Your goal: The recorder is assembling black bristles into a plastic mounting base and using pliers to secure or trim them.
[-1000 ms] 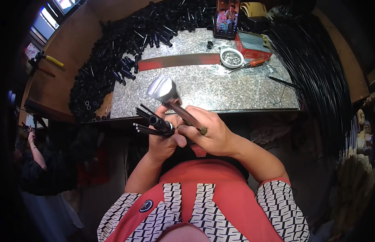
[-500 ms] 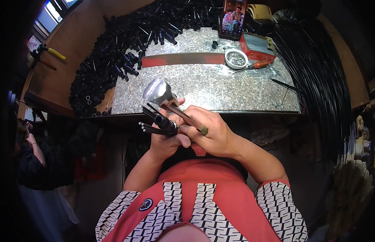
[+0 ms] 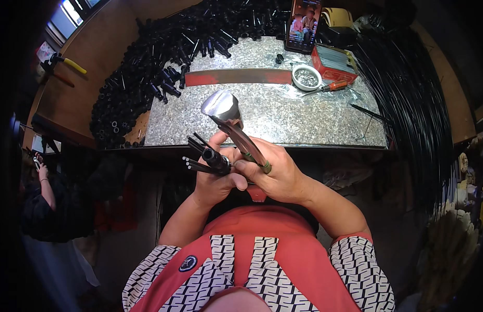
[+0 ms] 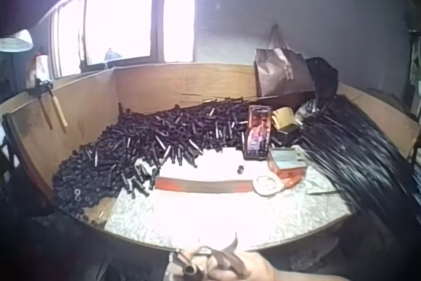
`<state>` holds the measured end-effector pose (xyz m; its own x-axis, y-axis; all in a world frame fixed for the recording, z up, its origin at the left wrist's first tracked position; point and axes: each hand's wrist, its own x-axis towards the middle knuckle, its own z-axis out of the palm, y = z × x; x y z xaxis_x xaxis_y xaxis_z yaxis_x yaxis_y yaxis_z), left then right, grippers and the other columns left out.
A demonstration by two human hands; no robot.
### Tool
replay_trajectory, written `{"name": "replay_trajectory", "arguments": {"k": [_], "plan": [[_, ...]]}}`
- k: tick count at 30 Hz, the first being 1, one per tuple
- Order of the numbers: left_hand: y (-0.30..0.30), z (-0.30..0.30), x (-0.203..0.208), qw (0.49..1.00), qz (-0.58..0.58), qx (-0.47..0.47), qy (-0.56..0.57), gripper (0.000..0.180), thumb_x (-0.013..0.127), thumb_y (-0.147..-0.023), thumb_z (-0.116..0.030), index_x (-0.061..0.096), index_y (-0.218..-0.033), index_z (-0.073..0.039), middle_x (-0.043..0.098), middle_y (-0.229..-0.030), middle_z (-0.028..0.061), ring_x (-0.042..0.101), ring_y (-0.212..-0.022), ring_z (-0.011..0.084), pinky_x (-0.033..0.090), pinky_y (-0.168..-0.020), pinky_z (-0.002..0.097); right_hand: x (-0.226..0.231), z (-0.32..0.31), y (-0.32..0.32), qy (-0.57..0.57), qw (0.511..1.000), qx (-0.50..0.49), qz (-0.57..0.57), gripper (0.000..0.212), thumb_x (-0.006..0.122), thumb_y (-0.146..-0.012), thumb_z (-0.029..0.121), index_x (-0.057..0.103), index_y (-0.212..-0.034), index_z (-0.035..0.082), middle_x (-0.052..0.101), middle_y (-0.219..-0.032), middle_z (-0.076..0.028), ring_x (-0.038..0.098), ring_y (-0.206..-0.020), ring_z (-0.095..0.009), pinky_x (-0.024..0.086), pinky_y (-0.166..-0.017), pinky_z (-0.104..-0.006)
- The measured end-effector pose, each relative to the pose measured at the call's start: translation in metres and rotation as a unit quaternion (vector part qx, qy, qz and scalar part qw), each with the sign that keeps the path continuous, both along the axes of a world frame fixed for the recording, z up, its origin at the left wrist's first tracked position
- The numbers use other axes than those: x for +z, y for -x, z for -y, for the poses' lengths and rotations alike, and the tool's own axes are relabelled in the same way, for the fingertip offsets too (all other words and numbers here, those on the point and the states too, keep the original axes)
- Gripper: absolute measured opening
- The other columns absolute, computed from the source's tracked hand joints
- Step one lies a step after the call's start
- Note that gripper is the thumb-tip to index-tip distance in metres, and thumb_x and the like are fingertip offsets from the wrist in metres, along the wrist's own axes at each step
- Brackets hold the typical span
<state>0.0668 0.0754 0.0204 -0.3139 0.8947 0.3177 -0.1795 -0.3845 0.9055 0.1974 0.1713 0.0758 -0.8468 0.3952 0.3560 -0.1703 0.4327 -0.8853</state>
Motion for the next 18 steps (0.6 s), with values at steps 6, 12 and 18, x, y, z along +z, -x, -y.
{"name": "replay_trajectory", "arguments": {"k": [6, 12, 18], "plan": [[0.003, -0.003, -0.005, 0.998, -0.048, 0.013, -0.034, 0.09, 0.086, -0.064, -0.035, 0.041, -0.134, -0.001, 0.059, -0.08, -0.0024, 0.053, -0.073, 0.0061, 0.045, -0.068, 0.0208, -0.006, 0.0, 0.0, -0.048, 0.999, -0.009, -0.004, 0.017, 0.062, -0.085, 0.008, 0.057, -0.099, -0.001, 0.057, -0.083, -0.013, 0.06, -0.074, -0.03, 0.047, -0.068, -0.0355], [0.002, 0.005, 0.002, 0.999, 0.01, -0.028, 0.016, 0.075, 0.084, -0.072, -0.017, 0.042, -0.129, 0.007, 0.045, -0.069, -0.006, 0.038, -0.061, 0.0015, 0.035, -0.058, 0.0196, -0.009, 0.008, 0.004, -0.133, 0.988, -0.03, -0.077, 0.021, 0.067, -0.077, 0.002, 0.054, -0.094, 0.002, 0.057, -0.08, -0.013, 0.06, -0.071, -0.029, 0.047, -0.063, -0.035], [0.02, 0.017, 0.016, 0.992, 0.014, -0.076, 0.095, 0.083, 0.084, -0.072, -0.012, 0.034, -0.135, 0.005, 0.06, -0.083, 0.0009, 0.054, -0.071, 0.0029, 0.044, -0.066, 0.0206, -0.001, 0.01, 0.018, -0.13, 0.987, -0.008, -0.097, 0.016, 0.069, -0.08, 0.008, 0.057, -0.09, 0.004, 0.058, -0.077, -0.012, 0.06, -0.068, -0.031, 0.048, -0.061, -0.0359]]}}
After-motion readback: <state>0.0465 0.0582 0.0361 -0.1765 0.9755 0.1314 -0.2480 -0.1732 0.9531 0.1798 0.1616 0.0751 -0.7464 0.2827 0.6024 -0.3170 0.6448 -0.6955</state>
